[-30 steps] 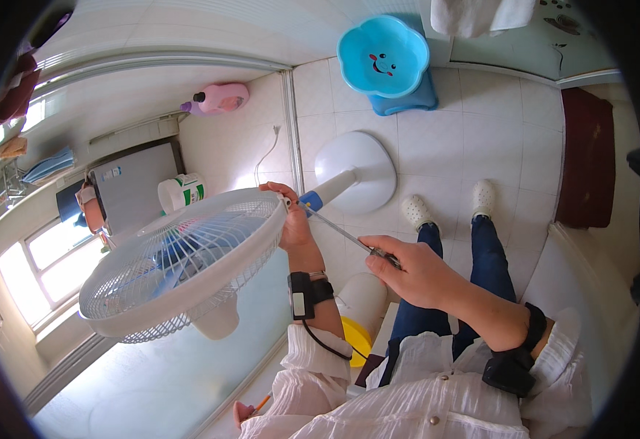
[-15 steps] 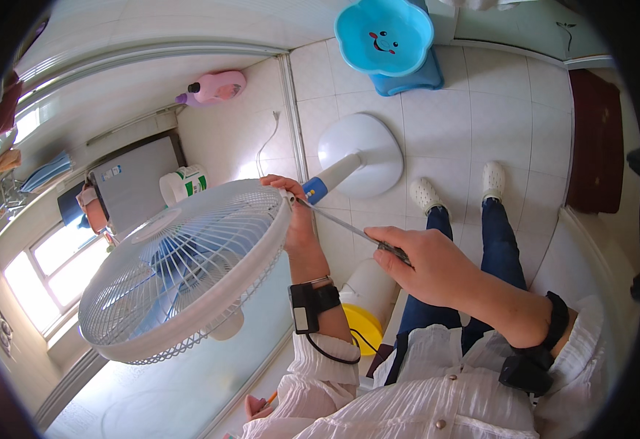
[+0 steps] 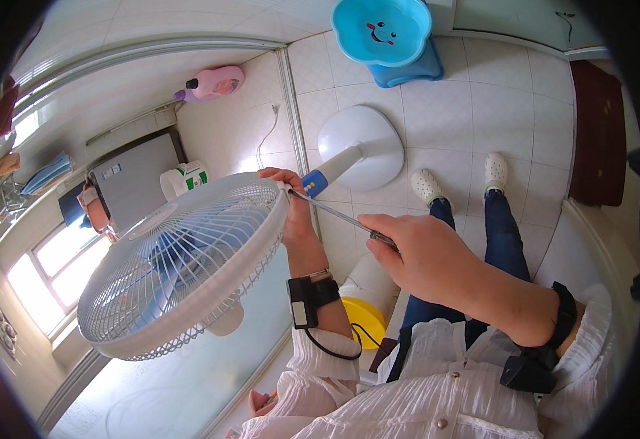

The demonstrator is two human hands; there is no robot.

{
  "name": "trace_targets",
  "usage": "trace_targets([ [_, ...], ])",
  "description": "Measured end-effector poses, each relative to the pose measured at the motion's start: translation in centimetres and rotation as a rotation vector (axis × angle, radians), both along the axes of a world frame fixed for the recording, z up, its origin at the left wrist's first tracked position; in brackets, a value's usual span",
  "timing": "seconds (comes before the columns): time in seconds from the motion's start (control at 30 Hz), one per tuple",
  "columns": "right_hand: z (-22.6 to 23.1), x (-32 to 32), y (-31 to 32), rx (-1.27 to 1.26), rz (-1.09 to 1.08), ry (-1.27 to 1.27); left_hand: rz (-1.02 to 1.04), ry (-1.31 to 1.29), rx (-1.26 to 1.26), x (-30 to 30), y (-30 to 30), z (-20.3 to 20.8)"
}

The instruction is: The person uses a screwdriver to loosen screws on a standing fan's front grille, then removes the grille. They walk to a nearby shelf, retrieve a second screwdriver, return to the fan, and continue unscrewing and removing the grille.

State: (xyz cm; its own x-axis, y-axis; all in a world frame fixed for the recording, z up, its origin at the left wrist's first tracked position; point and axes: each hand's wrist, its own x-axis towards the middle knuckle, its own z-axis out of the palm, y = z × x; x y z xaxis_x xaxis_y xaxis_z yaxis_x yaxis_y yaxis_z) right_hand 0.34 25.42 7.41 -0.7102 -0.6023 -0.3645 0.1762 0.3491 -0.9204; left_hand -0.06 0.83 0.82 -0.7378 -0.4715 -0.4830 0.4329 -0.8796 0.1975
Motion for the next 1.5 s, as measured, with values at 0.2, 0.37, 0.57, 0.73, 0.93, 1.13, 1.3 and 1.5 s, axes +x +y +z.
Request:
trace_targets([
  [0.2, 1.6, -1.2, -0.1, 0.027, 0.040, -0.112, -0.022, 0.020, -0.068, 0.0, -0.1, -0.4],
  [0.37, 2.1, -3.3, 0.0, -0.076, 0.143, -0.281, -0.005, 0.028, -0.013, 0.2, -0.1, -0.3],
  [0.57, 3.0, -5.1, -0.3, -0.030, 0.191, -0.312, -0.002, 0.026, -0.006, 0.2, 0.1, -0.2],
  [0.73, 3.9, -5.6, 0.4, 0.006, 0.235, -0.490, -0.003, 0.001, -0.027, 0.1, 0.0, -0.2],
  [0.93, 3.3, -3.7, 0.2, -0.025, 0.160, -0.404, -0.010, 0.002, -0.075, 0.2, 0.1, -0.3],
  [1.13, 1.2, -0.1, 0.0, -0.137, 0.043, -0.464, 0.001, -0.014, -0.040, 0.1, -0.1, -0.3],
  [1.3, 0.5, 0.8, 0.0, -0.213, -0.019, -0.501, 0.001, 0.005, -0.012, 0.1, -0.1, -0.4],
  [1.5, 1.9, -2.1, 0.5, -0.107, 0.036, -0.407, -0.023, 0.021, -0.046, 0.2, -0.2, -0.5],
])
